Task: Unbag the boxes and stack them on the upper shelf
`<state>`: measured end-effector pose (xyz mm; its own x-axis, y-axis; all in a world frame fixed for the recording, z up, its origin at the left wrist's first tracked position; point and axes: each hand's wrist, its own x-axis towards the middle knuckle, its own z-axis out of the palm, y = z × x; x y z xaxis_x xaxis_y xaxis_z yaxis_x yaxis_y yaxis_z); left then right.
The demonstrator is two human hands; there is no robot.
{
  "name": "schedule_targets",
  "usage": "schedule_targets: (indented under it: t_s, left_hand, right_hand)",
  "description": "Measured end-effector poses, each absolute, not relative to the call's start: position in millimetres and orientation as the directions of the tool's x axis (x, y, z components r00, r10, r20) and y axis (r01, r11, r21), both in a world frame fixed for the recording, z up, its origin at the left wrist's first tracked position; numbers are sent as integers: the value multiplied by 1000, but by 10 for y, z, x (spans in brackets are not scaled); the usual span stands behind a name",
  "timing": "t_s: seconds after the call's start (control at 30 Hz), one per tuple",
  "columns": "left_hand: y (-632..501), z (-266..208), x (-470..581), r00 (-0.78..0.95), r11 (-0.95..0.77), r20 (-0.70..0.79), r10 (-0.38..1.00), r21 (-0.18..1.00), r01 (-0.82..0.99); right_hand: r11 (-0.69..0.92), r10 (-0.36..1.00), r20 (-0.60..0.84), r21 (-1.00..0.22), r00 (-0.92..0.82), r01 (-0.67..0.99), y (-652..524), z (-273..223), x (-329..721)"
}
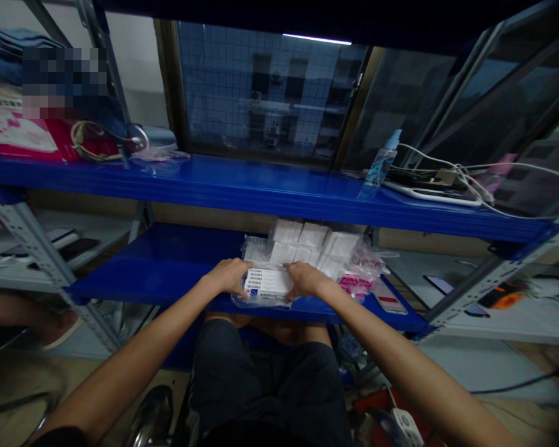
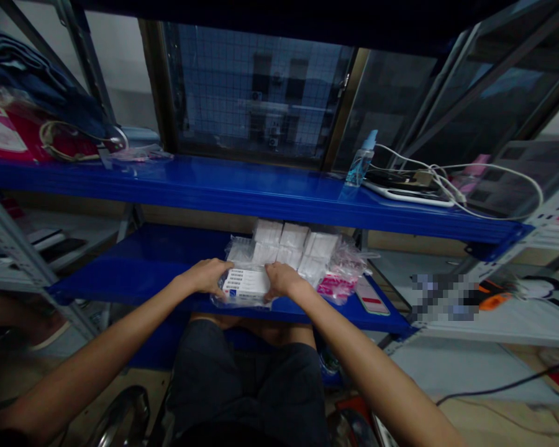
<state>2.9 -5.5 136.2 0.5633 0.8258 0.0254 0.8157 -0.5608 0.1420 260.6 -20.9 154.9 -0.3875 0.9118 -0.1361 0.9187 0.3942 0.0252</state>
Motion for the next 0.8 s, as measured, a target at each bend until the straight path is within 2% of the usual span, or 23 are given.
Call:
schedule_targets:
  t_s: [0.1, 0.17, 0.3, 0.37, 0.47, 0.63, 0.7, 0.8]
  left_hand:
    - [72, 1155, -69, 638, -614, 94, 764, 409, 675]
    - [111, 1034, -122, 651, -613, 139, 746, 524, 591]
    - [76, 776, -182, 553, -596, 289, 782, 606, 526]
    - [37, 644, -189, 505, -583, 334, 796, 648, 490]
    - [0, 505, -185, 453, -530, 327, 829, 716, 454]
    - [18, 483, -151, 448, -533, 327, 832, 696, 482]
    - [32, 483, -132, 462, -515, 302, 834, 727, 454]
    - [34, 435, -127, 480, -480, 269, 835, 782, 397]
  right_hand:
    - [455, 875, -86, -191, -477, 870, -105, 1397, 2788]
    - [497, 843, -3, -375, -537, 782, -61, 1239, 2922]
    - [408, 880, 136, -705, -454, 580, -87, 744, 3137]
    - [379, 904, 195, -779, -381, 499, -150, 510, 3195]
    - [419, 903, 270, -725, -334, 548, -245, 416, 3225]
    - [543, 833, 336, -349, -440, 764, -252, 953, 3060]
    - [577, 815, 230, -245, -531, 779, -191, 1172, 2910]
    - [581, 803, 2, -223, -596, 783, -67, 1312, 2700]
